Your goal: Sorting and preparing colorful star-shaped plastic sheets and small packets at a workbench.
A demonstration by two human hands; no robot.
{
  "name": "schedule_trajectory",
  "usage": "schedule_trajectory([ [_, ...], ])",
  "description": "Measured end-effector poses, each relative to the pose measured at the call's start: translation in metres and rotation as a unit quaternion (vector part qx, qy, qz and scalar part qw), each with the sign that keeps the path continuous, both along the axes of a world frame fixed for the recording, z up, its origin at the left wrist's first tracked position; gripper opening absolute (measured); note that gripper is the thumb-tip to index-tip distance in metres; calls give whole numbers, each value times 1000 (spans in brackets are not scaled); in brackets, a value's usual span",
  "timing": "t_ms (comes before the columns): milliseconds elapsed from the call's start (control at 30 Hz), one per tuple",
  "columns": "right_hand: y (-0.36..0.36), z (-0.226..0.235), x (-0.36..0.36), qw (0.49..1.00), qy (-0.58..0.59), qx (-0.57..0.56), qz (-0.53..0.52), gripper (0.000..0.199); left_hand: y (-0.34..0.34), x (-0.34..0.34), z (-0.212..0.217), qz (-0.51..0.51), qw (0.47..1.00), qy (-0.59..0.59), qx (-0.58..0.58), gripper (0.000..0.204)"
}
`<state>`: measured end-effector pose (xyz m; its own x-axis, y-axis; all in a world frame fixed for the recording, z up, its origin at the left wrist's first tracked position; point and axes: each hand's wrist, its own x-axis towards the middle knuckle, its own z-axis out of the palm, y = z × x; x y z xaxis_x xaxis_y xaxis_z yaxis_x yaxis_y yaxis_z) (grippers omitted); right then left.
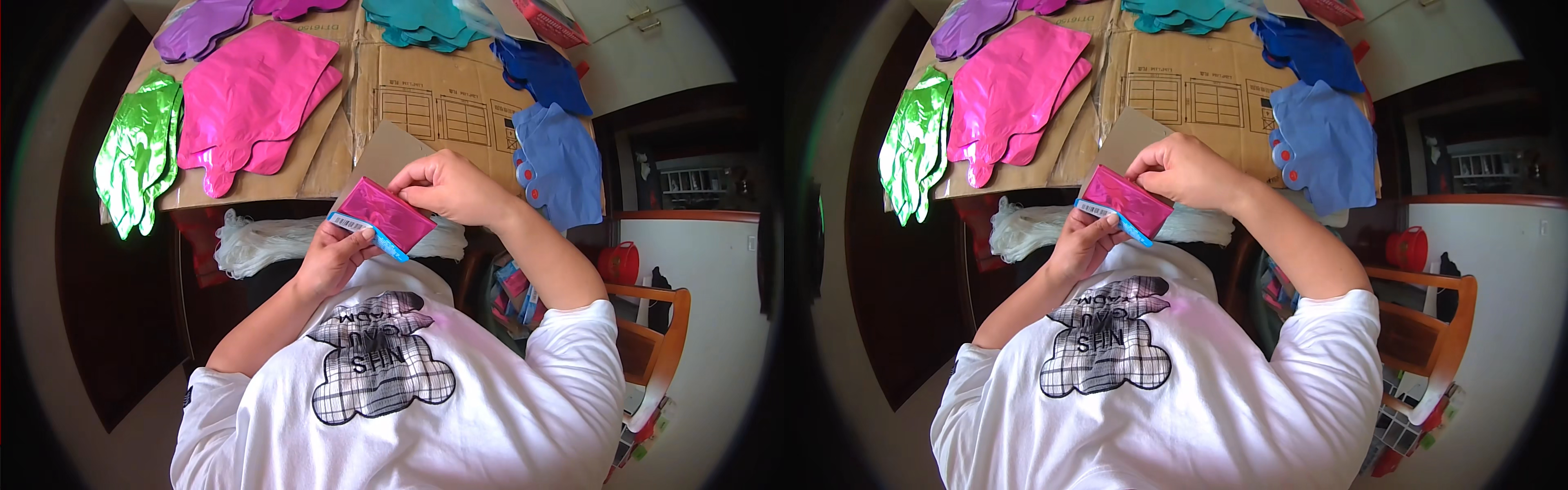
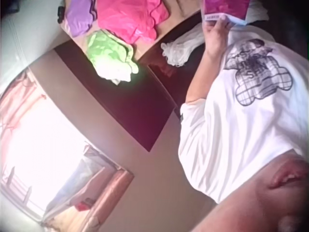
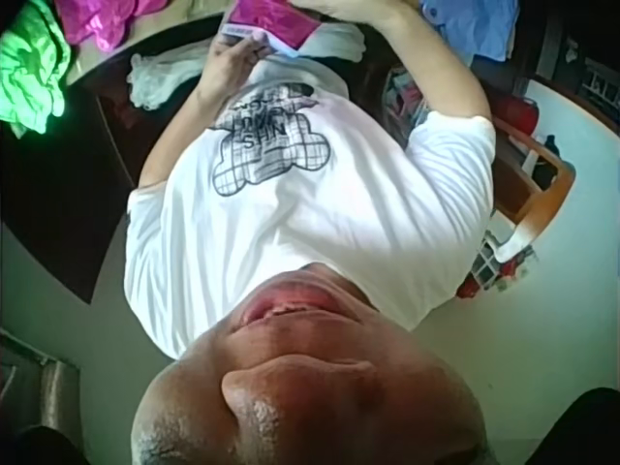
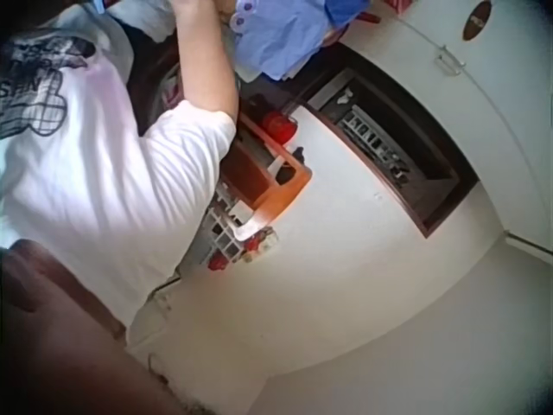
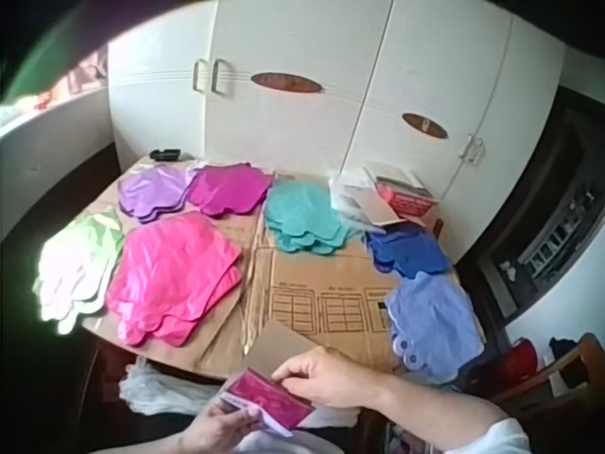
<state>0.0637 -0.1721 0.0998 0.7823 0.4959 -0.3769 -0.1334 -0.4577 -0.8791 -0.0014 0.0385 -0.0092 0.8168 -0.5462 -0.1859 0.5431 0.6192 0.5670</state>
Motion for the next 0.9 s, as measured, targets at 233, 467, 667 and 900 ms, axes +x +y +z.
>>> schedule_trajectory([
  [233, 1, 17, 9, 993, -14, -35, 116, 30, 0, 2, 0, -2, 999, -37, 8, 27],
  [467, 4, 14, 12, 987, 122, -21, 102, 30, -2, 1, -2, 16, 999, -36, 35, 24],
  [667, 6, 18, 15, 984, 38, -97, 143, 25, -4, -2, -1, 23, 997, -21, 73, 27],
  [900, 10, -2, 18, 992, 115, -47, 32, 15, -7, -3, 15, 37, 994, 20, 100, 28],
])
